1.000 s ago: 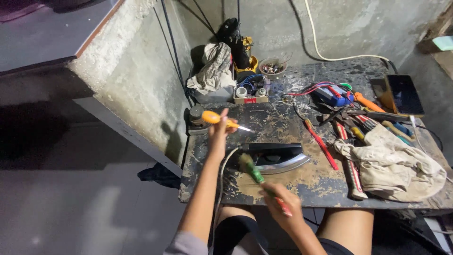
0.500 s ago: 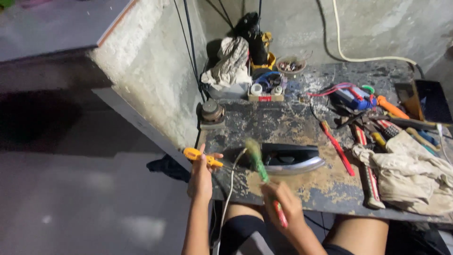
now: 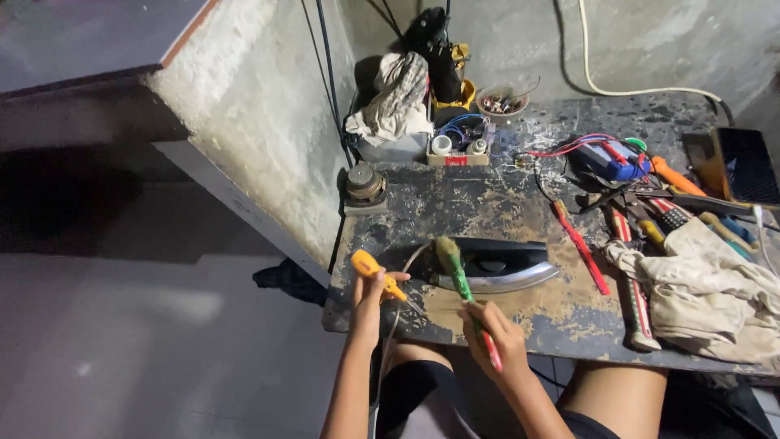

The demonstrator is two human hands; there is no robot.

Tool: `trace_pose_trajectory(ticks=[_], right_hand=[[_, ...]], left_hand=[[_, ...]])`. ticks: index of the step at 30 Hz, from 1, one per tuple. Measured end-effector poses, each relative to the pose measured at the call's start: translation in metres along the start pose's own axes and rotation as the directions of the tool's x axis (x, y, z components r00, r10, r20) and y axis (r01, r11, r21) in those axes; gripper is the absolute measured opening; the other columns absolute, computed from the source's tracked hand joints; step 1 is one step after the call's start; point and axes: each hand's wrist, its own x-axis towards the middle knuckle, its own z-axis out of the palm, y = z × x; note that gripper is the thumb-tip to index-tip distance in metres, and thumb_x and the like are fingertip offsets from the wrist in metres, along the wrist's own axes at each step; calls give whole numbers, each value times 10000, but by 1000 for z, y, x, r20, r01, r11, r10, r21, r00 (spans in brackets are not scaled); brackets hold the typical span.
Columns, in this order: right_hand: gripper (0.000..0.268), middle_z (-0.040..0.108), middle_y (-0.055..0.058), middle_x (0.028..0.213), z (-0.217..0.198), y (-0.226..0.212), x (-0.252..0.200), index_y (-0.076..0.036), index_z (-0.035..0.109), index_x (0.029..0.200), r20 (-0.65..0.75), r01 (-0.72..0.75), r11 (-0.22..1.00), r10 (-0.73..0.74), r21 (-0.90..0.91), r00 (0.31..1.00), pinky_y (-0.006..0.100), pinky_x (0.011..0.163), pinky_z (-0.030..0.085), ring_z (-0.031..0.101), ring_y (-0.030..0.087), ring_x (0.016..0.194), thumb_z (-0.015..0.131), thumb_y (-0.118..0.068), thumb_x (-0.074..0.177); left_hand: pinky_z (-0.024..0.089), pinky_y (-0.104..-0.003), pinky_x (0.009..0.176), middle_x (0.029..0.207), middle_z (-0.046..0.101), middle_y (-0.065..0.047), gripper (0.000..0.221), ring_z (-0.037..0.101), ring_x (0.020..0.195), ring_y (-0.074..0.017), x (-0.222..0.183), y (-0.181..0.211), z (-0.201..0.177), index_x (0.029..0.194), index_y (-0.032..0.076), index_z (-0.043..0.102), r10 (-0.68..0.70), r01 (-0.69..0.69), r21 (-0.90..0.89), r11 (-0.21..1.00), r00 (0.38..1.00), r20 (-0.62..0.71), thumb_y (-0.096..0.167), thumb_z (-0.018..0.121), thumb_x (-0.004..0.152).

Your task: Cleaning and polishing the soleplate of an electric iron using a brush and a scraper tool on a workbench.

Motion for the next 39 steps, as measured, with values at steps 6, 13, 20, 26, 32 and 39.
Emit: trace_pose_trajectory(ticks=[6, 13, 20, 26, 32, 39], right_hand=[[95, 714, 43, 894, 12, 22, -39, -91, 681, 1033, 179, -203, 971, 178, 128, 968, 265, 635, 530, 718, 158, 718, 655, -103, 942], [150, 719, 116, 984, -8, 28, -34, -1, 658, 1069, 185, -193, 945, 147, 266, 972, 296, 760, 668, 804, 198, 837, 620, 7, 923], [205, 741, -11, 760, -41, 45, -45, -126, 708, 958, 78, -327, 938, 320, 117, 944, 230, 563, 555, 784, 114, 612, 571, -277, 970], [123, 725, 50, 899, -39, 49, -47, -66, 698, 999, 89, -253, 938, 238, 238, 967, 271, 681, 556, 753, 162, 728, 594, -100, 944], [146, 774, 38, 689, -79, 74, -56, -79, 724, 1011, -169, -475, 872, 489, 120, 856, 222, 718, 564, 762, 100, 685, 637, -187, 964], [213, 682, 1, 851, -45, 54, -49, -75, 682, 1044, 36, -78, 988, 74, 132, 997, 233, 631, 533, 716, 120, 660, 574, -253, 996]], left_hand=[[535, -415, 1020, 1064, 801, -77, 424, 743, 1088, -234, 22, 21, 32, 1050, 96, 749, 123, -158, 150, 976, 968, 220, 485, 671, 901], [631, -287, 800, 1247, 702, -177, 558, 721, 976, -226, 61, 34, 100, 1354, -57, 588, 171, -460, 362, 811, 777, 606, 224, 741, 896], [210, -539, 1161, 1632, 394, -66, 557, 248, 1496, -327, 96, 18, 137, 1135, 65, 758, -423, -504, 763, 405, 636, 645, 506, 714, 797], [209, -267, 554, 725, 378, 13, 561, 261, 514, -84, 122, -11, 153, 499, 119, 469, -474, -423, 725, 544, 557, 682, 431, 792, 836], [350, -295, 591, 749, 465, -29, 576, 401, 592, -129, 150, -43, 145, 474, 87, 456, -374, -418, 600, 683, 505, 778, 349, 855, 796], [338, -310, 579, 840, 691, -83, 357, 457, 606, -138, 160, -37, 144, 574, 82, 720, -383, -371, 607, 703, 522, 762, 341, 862, 775]])
